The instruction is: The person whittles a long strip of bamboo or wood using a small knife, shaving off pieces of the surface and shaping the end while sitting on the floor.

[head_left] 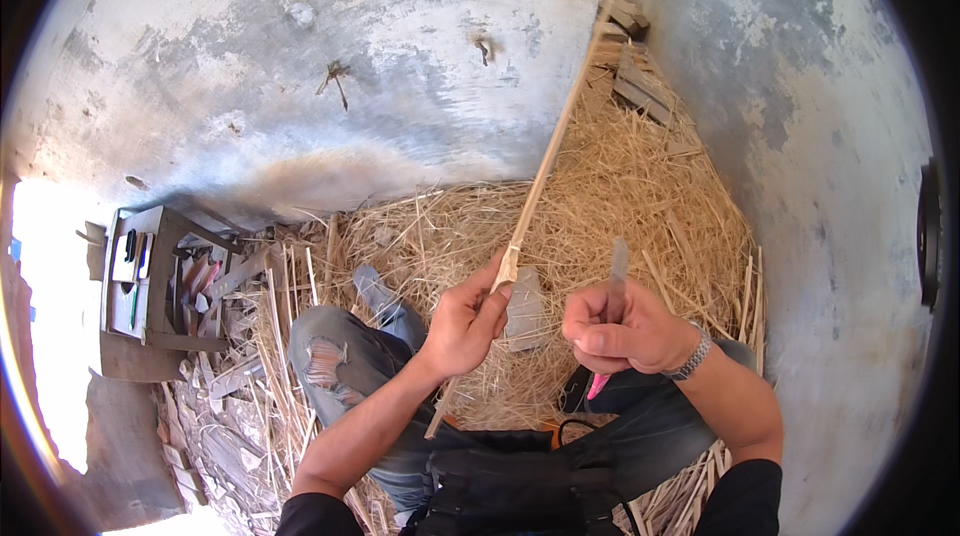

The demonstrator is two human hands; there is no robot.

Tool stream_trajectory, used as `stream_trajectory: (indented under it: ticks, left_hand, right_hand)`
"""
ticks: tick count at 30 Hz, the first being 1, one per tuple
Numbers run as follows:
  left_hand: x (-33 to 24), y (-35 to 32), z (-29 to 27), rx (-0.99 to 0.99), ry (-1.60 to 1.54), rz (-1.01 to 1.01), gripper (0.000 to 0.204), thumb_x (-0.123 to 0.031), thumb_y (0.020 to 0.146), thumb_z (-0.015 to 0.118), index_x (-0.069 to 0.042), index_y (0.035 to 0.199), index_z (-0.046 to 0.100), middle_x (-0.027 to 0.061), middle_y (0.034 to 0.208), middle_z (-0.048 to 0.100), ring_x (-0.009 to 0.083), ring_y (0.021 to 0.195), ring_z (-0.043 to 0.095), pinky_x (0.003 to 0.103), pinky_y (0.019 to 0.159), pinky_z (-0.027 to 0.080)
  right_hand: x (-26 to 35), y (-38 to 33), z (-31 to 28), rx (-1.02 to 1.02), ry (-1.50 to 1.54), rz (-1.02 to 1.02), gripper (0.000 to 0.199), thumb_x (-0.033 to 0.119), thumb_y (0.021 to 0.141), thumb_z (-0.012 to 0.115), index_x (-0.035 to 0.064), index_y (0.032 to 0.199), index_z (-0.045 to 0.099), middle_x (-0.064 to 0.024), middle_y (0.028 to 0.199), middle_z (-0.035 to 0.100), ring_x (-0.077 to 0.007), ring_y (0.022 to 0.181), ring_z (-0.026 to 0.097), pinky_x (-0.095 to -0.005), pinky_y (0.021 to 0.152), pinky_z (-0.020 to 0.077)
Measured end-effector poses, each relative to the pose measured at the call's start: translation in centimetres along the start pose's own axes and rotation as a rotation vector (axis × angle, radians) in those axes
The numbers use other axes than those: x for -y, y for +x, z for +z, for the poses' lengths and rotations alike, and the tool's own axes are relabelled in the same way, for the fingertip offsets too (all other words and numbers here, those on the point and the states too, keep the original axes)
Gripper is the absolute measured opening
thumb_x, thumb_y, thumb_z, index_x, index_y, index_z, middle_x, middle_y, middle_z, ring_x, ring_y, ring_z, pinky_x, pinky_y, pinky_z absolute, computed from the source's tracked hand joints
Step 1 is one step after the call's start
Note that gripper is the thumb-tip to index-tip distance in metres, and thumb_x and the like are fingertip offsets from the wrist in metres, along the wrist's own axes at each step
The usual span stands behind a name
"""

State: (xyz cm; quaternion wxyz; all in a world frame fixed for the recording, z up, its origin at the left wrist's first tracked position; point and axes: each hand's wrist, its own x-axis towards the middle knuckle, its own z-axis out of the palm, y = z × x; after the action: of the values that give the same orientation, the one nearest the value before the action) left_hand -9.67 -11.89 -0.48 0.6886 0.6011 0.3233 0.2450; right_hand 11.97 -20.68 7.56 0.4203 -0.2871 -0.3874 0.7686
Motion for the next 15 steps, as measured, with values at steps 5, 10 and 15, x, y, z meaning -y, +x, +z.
stream_trajectory:
  ticks: [5,10,15]
  left_hand:
    - [0.7,-0.4,0.4,0.145,0.056,0.132,0.051,-0.005,0.105,0.05,-0.002,0.155,0.038,-0.0048,0.063,0.047,0.0029,0.053,0.043,0.022,0.05,0.037]
    - [1.1,-0.4,0.5,0.142,0.282,0.286,0.051,-0.002,0.102,0.055,-0.001,0.152,0.044,-0.005,0.066,0.051,0.0015,0.057,0.044,0.022,0.052,0.038]
    - [0.0,-0.2,1.3,0.071,0.416,0.367,0.056,0.001,0.096,0.059,-0.003,0.15,0.047,0.0005,0.065,0.056,0.0038,0.056,0.047,0.024,0.053,0.041]
  right_hand:
    - [0.7,0.1,-1.9,-0.425,-0.261,-0.111,0.024,0.017,0.096,0.071,0.0076,0.078,0.059,0.0096,0.059,0.044,-0.0012,0.051,0.038,-0.0217,0.046,0.0294]
    - [0.8,0.1,-2.2,-0.655,-0.631,-0.263,0.018,0.015,0.09,0.077,0.0048,0.081,0.066,0.0095,0.057,0.043,-0.0003,0.05,0.036,-0.0219,0.047,0.0289]
    - [0.9,-0.2,-0.9,-0.629,-0.778,-0.127,0.017,0.016,0.088,0.079,0.0009,0.09,0.073,0.0098,0.056,0.041,-0.0007,0.051,0.036,-0.023,0.047,0.0288]
